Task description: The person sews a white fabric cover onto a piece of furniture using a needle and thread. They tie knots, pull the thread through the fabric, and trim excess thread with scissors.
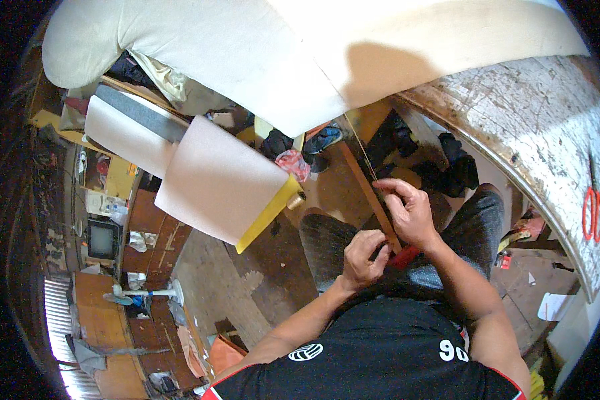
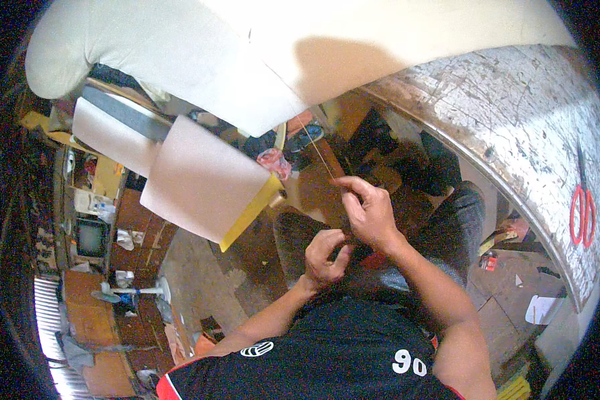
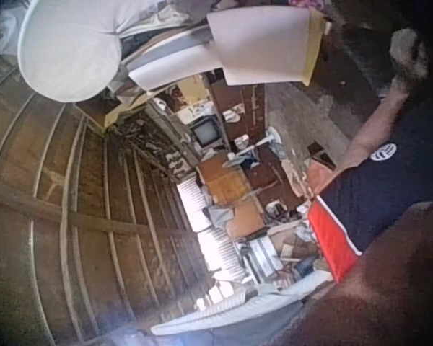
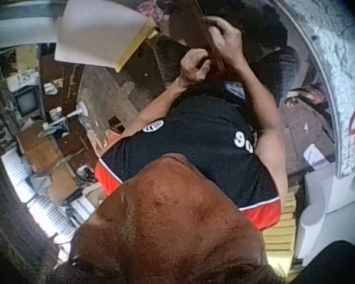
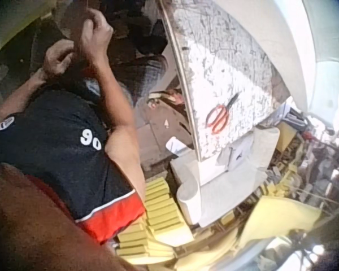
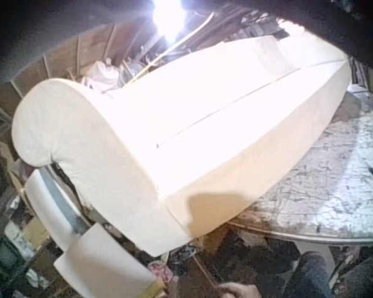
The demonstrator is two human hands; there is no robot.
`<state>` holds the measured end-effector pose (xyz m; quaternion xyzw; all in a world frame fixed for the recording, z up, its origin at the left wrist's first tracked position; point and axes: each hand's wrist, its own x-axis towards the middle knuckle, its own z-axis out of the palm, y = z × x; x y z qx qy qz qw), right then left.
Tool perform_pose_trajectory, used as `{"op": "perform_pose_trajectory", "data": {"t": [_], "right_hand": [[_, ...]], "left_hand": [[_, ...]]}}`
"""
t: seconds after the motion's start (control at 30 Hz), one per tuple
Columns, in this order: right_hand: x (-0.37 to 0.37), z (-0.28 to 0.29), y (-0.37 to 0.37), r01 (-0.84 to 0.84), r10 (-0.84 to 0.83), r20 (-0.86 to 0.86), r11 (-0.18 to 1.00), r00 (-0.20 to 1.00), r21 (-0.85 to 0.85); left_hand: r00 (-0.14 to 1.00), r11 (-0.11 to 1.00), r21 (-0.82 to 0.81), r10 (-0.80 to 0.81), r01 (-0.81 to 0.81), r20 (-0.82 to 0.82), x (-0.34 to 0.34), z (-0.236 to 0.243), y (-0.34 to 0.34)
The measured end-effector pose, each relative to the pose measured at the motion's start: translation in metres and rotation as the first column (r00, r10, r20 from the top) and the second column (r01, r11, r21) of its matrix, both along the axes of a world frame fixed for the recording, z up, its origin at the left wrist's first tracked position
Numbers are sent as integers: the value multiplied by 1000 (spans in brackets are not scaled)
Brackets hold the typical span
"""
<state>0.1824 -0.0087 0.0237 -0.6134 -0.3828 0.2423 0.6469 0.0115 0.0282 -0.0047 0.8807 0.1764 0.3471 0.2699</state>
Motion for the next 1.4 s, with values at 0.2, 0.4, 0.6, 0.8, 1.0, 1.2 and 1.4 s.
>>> {"op": "perform_pose_trajectory", "data": {"t": [0.2,0.4,0.6,0.8,1.0,1.2,1.4], "right_hand": [[1,-13,-18,2,9,123,996,992,-88],[4,-30,-21,50,-34,143,993,989,-111],[10,-51,-11,106,-80,186,985,979,-134],[36,-34,-15,210,-193,93,951,977,-228],[90,-25,-20,529,-489,303,846,818,-62],[78,-71,37,298,-230,366,944,902,-140],[7,-116,100,-117,120,225,993,967,-26]], "left_hand": [[992,981,-156,123,-118,20,18,15,13],[985,957,-242,169,-159,20,39,25,27],[991,912,-394,130,-111,22,51,21,30],[986,922,-349,154,-165,-59,49,16,34],[976,959,-202,213,-198,51,63,51,68],[914,949,15,300,-316,273,89,126,112],[894,931,118,290,-346,341,129,171,139]]}}
